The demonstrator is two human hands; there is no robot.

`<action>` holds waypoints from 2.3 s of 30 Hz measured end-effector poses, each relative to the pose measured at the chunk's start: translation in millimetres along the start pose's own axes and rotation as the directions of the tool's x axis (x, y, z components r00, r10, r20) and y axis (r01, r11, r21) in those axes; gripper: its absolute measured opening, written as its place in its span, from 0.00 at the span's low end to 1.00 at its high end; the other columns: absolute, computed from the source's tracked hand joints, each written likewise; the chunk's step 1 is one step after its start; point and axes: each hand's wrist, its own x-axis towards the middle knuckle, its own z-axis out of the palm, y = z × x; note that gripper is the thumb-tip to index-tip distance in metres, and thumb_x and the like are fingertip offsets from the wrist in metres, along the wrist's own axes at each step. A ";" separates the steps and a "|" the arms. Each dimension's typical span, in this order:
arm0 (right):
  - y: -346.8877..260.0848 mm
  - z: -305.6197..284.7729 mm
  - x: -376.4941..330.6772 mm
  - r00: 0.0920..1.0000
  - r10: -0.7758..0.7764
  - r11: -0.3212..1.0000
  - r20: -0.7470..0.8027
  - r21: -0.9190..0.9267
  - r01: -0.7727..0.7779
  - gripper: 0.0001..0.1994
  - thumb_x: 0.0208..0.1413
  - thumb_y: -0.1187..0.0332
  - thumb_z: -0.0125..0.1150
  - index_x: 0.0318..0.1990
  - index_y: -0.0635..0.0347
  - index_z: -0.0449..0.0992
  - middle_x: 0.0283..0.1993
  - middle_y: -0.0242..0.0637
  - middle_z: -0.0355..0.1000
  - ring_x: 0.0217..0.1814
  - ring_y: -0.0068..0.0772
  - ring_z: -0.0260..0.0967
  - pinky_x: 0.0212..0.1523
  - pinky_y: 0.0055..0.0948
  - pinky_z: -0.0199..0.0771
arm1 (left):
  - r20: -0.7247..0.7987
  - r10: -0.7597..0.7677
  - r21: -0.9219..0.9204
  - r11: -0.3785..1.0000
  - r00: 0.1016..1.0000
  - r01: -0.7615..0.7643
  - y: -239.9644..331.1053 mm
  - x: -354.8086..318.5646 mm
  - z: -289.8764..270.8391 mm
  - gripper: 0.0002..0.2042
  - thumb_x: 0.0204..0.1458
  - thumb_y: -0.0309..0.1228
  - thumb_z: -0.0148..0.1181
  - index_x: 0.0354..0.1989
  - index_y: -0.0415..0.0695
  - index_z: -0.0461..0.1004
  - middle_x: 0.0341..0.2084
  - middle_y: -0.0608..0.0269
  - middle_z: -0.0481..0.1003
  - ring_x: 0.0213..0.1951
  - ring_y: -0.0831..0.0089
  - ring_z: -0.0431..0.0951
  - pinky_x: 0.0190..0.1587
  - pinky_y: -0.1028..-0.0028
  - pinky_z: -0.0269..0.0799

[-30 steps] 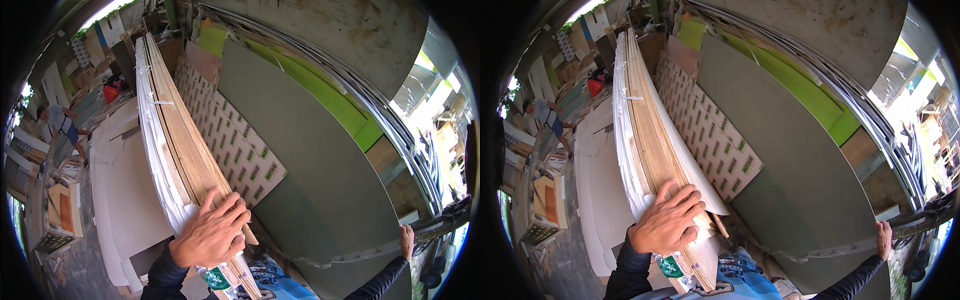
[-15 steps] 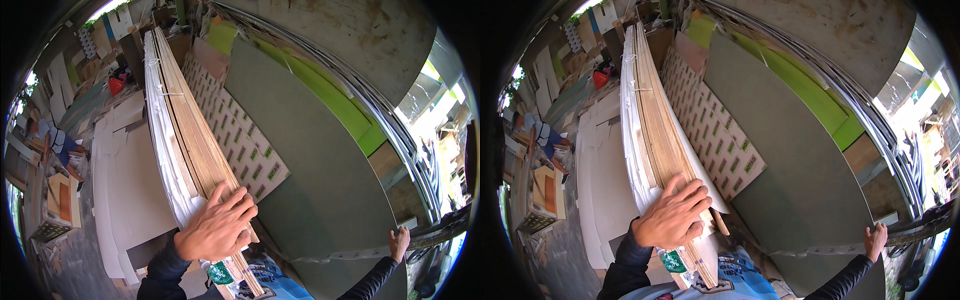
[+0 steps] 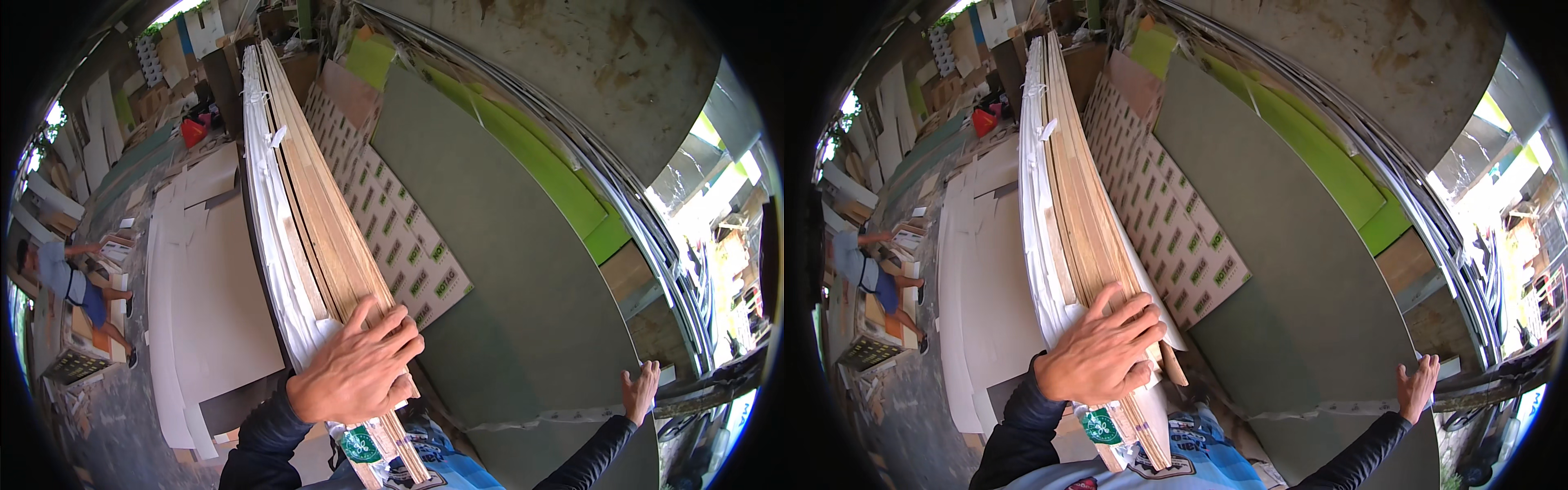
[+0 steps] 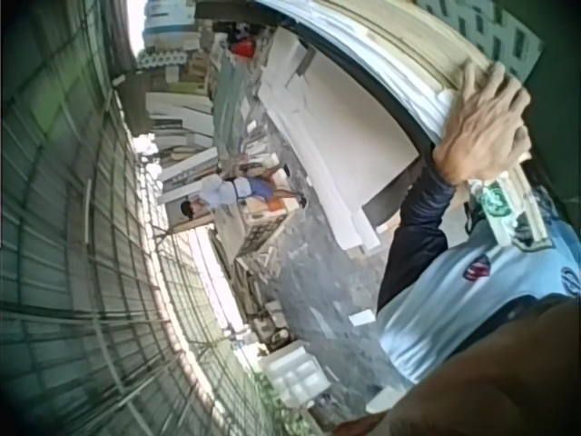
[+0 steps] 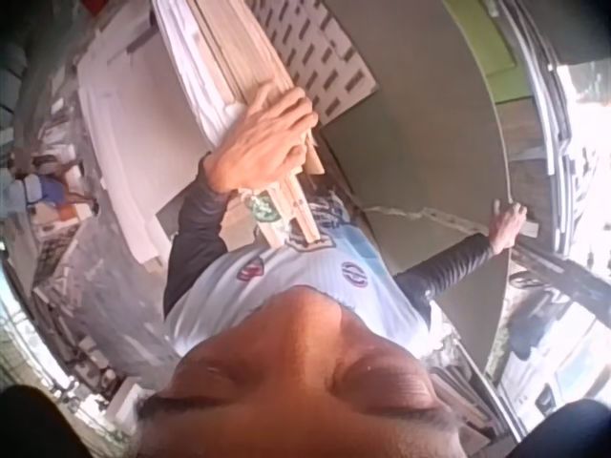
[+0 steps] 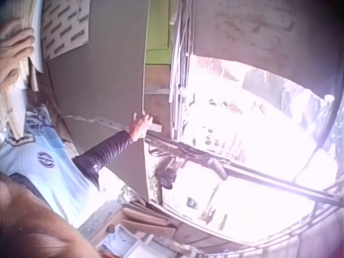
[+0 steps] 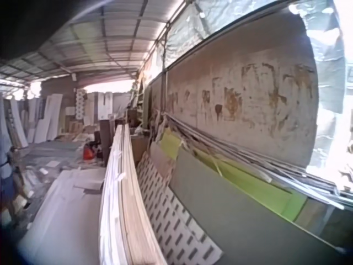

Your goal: The person measures a large wood panel with a tape measure, marks it with a pencil, and uses a hammer to secure a wooden guide strip. The person then moves to a storage rack and sorts through several large wood and laminate panels.

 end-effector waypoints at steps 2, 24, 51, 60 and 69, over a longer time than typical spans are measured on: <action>-32.6 -40.2 10.7 0.971 0.092 0.981 0.220 0.148 -0.126 0.33 0.46 0.68 0.68 0.62 0.60 0.65 0.66 0.48 0.62 0.69 0.54 0.57 0.68 0.43 0.56 | 0.003 -0.004 0.006 1.000 1.000 0.004 -0.5 0.4 1.8 0.20 0.50 0.39 0.54 0.45 0.35 0.70 0.47 0.51 0.70 0.61 0.56 0.61 0.65 0.49 0.46; -65.0 -5.4 16.0 0.981 0.107 0.944 -0.159 0.326 -0.050 0.14 0.63 0.59 0.54 0.40 0.64 0.70 0.40 0.46 0.71 0.48 0.50 0.67 0.48 0.43 0.65 | 0.019 0.001 0.039 0.999 1.000 -0.001 -0.1 0.7 0.5 0.21 0.50 0.39 0.52 0.47 0.36 0.69 0.49 0.50 0.68 0.61 0.56 0.60 0.64 0.47 0.46; -64.1 0.2 16.4 0.986 0.073 0.959 -0.152 0.282 -0.028 0.18 0.58 0.62 0.61 0.47 0.68 0.70 0.46 0.48 0.69 0.54 0.50 0.65 0.56 0.42 0.63 | 0.038 -0.010 0.047 0.999 0.999 0.008 0.6 -0.7 0.1 0.23 0.50 0.39 0.53 0.50 0.35 0.69 0.51 0.48 0.68 0.62 0.56 0.60 0.65 0.47 0.44; -66.8 -4.6 14.3 0.989 0.057 0.957 -0.137 0.290 -0.015 0.19 0.58 0.62 0.60 0.50 0.68 0.70 0.49 0.49 0.69 0.56 0.51 0.65 0.58 0.43 0.62 | 0.044 -0.013 0.066 0.998 0.999 0.010 1.1 -1.1 -0.4 0.23 0.50 0.40 0.53 0.50 0.35 0.69 0.51 0.48 0.68 0.62 0.56 0.60 0.65 0.48 0.44; -55.1 4.2 17.4 0.978 0.039 0.952 -0.205 0.306 0.026 0.15 0.61 0.62 0.56 0.46 0.66 0.71 0.44 0.48 0.70 0.51 0.51 0.66 0.54 0.43 0.63 | 0.056 -0.018 0.051 0.999 0.998 0.015 1.0 0.3 -0.3 0.24 0.50 0.40 0.54 0.52 0.35 0.69 0.52 0.49 0.68 0.63 0.56 0.59 0.67 0.47 0.42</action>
